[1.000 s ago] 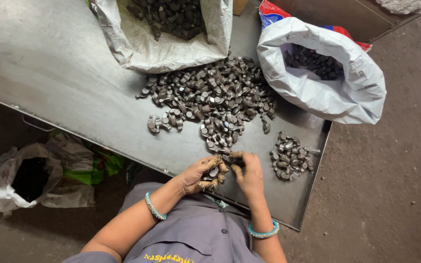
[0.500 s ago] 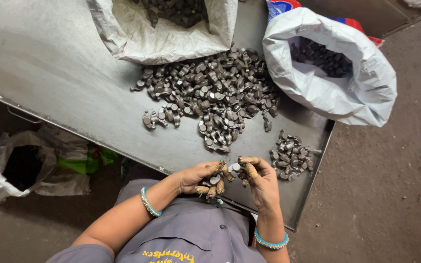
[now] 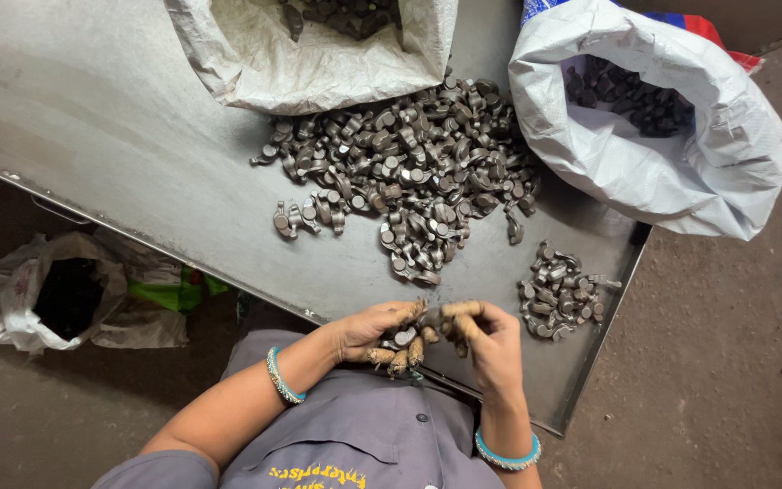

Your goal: The person sorts small metal parts on a metal table, picking them up by hand and placing them into two different white sacks. The person repeatedly picks up handfuls of parts, separates them, and deposits them into the sacks.

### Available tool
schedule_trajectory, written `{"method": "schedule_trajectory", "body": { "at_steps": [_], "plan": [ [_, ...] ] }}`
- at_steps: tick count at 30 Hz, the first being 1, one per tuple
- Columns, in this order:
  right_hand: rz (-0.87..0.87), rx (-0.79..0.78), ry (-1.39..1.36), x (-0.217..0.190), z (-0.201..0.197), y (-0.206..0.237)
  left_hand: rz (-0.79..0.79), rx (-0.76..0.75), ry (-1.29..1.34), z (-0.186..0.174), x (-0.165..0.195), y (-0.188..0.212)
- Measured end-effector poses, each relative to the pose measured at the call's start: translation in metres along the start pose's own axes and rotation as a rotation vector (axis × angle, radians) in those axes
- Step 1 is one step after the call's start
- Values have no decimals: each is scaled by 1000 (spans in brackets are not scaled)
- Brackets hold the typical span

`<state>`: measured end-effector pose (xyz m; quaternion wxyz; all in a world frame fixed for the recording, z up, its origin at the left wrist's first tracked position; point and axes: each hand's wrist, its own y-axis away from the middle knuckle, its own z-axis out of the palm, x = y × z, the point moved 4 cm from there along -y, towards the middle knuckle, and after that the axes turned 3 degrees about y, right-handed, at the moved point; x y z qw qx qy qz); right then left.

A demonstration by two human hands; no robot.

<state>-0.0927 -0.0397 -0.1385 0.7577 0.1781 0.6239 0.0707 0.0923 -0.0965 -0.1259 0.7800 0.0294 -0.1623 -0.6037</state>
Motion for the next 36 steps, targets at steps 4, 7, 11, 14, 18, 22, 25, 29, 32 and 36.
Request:
{"method": "schedule_trajectory", "body": {
  "at_steps": [4, 7, 11, 14, 18, 22, 25, 29, 32, 36],
  "plan": [
    [-254, -5, 344, -38, 13, 0, -9, -69, 86, 3, 2, 4],
    [-418, 131, 749, -57, 33, -20, 37, -113, 84, 5, 4, 8],
    [-636, 114, 1093, -53, 65, -25, 80, -135, 125, 4, 5, 10],
    [-641, 133, 1220, -38, 61, -22, 115, -97, 143, 4, 6, 11],
    [-356, 147, 712, -19, 22, -27, 116, -66, 106, 6, 8, 11],
    [-91, 44, -294, -4, -4, -25, 105, -121, 107, 11, 8, 10],
    [-24, -42, -537, -2, -6, -19, 111, -52, 136, 9, 7, 7],
    [-45, -67, -566, -4, -2, -18, 107, -21, 131, 6, 4, 6],
    [-16, -68, -556, -3, 0, -20, 116, -34, 120, 7, 5, 7],
    [-32, -135, -613, -3, 2, -21, 90, -70, 67, 13, 8, 10]
  ]
}}
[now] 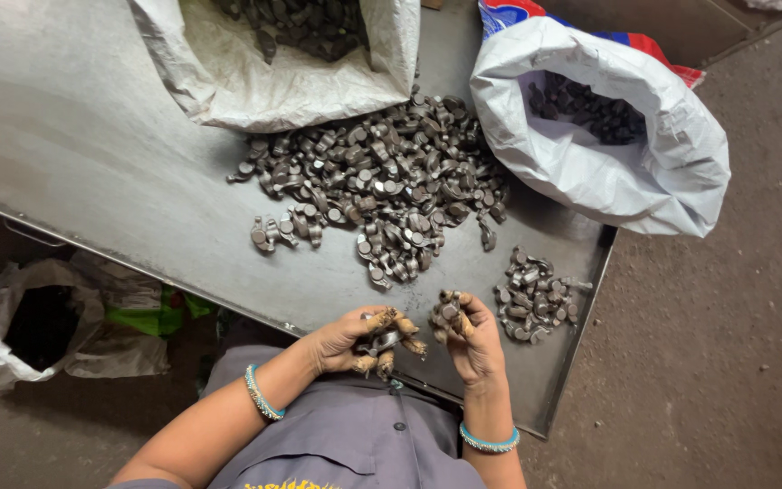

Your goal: The person sorts small metal parts on a metal table, picking them up by hand and placing them into two different white sacks. The person repeatedly picks up handfuls of parts, separates them, and deposits them into the sacks.

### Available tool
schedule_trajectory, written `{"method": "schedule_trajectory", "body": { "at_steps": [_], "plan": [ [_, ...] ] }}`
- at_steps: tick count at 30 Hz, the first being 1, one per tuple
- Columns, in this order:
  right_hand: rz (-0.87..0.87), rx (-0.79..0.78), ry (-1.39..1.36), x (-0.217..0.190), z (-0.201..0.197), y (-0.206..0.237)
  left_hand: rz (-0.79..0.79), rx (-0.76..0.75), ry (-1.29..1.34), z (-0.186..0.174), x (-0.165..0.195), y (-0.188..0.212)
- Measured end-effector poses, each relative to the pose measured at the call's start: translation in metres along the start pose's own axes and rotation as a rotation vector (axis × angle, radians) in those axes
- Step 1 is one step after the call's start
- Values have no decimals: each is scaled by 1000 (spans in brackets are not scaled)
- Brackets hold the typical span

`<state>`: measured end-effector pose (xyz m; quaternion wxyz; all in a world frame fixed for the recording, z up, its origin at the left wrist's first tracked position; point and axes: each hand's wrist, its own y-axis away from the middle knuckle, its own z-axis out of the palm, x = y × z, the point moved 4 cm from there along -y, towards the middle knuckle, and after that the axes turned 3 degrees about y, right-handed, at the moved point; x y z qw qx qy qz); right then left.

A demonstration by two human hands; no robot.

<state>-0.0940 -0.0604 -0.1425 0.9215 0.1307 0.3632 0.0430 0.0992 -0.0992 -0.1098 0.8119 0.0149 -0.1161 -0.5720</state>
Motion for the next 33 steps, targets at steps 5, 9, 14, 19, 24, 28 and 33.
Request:
{"method": "schedule_trajectory", "body": {
  "at_steps": [5, 9, 14, 19, 24, 28, 33],
  "plan": [
    [63, 2, 522, -7, 7, 1, 28, -52, 23, 9, 4, 1],
    [-366, 101, 1388, -22, 36, -21, 21, 30, 33, 4, 3, 1],
    [-491, 135, 1813, -9, 66, -32, 38, 106, 15, 0, 4, 0],
    [-576, 176, 1772, -4, 60, -19, 31, 148, -13, -1, 4, 1],
    [-396, 431, 1480, -2, 29, -6, 24, 95, 28, 1, 3, 0],
    [-569, 391, 1360, -7, 28, 7, 7, 111, 5, 1, 3, 0],
    [-408, 295, 668, -12, 21, 4, 3, 63, 2, 4, 3, 0]
  ]
}}
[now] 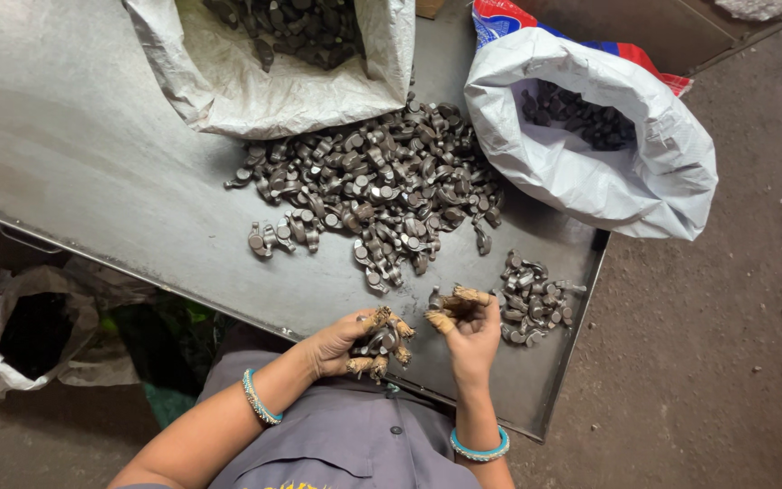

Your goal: The person sorts small metal parts on a metal table, picking them up by hand and placing them into two different white sacks. The person repeatedly picks up handfuls of parts, separates them, and deposits them into the sacks.

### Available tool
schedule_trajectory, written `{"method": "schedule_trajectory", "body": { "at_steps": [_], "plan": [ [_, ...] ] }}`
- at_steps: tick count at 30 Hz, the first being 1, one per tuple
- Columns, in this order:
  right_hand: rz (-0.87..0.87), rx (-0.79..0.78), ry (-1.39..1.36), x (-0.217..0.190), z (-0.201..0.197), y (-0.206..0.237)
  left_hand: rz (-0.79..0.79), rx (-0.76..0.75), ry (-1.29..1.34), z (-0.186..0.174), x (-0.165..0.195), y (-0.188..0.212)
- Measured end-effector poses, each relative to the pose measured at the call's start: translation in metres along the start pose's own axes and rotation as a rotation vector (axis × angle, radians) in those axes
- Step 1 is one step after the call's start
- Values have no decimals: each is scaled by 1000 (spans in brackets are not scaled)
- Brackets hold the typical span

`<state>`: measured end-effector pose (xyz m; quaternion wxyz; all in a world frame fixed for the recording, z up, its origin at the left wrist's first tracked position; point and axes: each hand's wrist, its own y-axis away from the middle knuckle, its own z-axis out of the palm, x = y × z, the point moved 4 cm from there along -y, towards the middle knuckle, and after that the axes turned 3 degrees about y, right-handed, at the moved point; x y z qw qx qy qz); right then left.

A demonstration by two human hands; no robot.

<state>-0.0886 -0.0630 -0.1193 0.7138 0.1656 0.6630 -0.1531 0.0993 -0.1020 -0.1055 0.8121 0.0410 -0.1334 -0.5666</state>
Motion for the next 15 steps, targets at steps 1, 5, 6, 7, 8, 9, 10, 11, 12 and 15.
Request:
{"method": "schedule_trajectory", "body": {
  "at_steps": [1, 5, 6, 7, 8, 9, 10, 11, 12, 15],
  "plan": [
    [27, 11, -88, 0, -1, -1, 4, -16, 0, 1, 0, 0],
    [285, 36, -481, 10, -5, -6, 5, -1, -16, -1, 0, -1],
    [388, 37, -589, 14, -5, -5, 5, 20, -27, -1, 0, -1],
    [415, 22, -613, 16, -6, -5, 5, 40, -38, -2, 0, -1],
    [442, 5, -637, 18, -7, -6, 6, 9, -23, -1, 0, -1],
    [469, -11, -660, 19, -7, -6, 7, -22, -7, 0, 0, -1],
    [460, -46, -683, 19, -6, -7, 8, -53, 10, 2, 0, -1],
    [452, -82, -705, 18, -6, -6, 7, -49, 9, 2, 0, -1],
    [444, -119, -727, 18, -5, -5, 5, -45, 8, 3, 0, -1],
    [481, -22, -508, 20, -10, 1, 14, 51, 18, 2, -1, -2]
  ]
}}
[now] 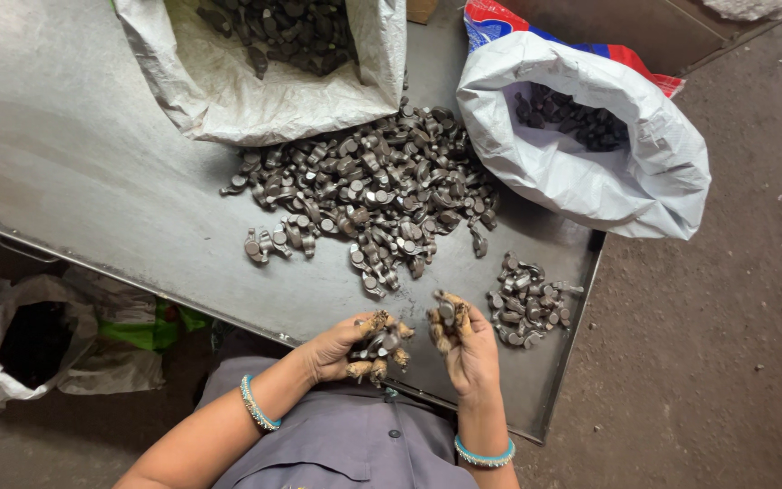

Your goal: The person sorts small metal parts on a metal table, picking them up by hand and placing them into two different white sacks. The person repeatedly picks up handfuls of parts, separates them, and deposits them into the sacks.

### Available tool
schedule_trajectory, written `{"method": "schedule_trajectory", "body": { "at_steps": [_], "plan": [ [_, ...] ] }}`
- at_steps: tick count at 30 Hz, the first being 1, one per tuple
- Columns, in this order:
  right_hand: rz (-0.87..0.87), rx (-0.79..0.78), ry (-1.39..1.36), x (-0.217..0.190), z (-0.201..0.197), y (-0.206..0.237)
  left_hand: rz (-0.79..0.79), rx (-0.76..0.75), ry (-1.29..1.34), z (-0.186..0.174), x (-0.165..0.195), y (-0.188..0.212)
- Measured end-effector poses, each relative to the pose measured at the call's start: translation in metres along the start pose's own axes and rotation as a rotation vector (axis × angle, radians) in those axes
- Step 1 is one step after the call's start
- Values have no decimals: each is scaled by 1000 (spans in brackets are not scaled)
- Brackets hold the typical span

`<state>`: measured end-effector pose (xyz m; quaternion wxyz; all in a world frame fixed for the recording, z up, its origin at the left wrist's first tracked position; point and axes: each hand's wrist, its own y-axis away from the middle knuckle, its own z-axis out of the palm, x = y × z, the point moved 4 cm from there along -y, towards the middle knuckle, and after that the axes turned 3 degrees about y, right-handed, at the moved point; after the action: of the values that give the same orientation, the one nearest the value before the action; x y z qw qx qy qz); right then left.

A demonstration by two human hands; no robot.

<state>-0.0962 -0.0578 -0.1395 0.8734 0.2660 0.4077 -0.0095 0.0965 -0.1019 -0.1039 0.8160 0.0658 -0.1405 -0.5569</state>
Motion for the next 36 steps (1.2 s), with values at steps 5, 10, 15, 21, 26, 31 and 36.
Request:
{"method": "schedule_trajectory", "body": {
  "at_steps": [5, 10, 15, 21, 26, 31, 36],
  "plan": [
    [-134, -52, 543, -12, 24, 6, 30, -116, 59, 3, 3, 2],
    [-580, 182, 1271, -22, 70, -21, 43, -76, 61, 0, 2, 1],
    [-692, 290, 1492, -15, 85, -32, 32, 38, 54, -3, 2, 1],
    [-386, -8, 735, -21, 43, -38, 9, 47, 84, -5, 2, -1],
    [-191, -162, 167, -14, 7, -18, 7, 34, 20, -8, 1, -2],
    [-101, -209, 44, 0, -2, -11, 39, -34, 7, -9, 0, 0],
    [-77, -261, 44, 5, 8, -11, 54, -8, -13, -11, 0, 1]
  ]
}}
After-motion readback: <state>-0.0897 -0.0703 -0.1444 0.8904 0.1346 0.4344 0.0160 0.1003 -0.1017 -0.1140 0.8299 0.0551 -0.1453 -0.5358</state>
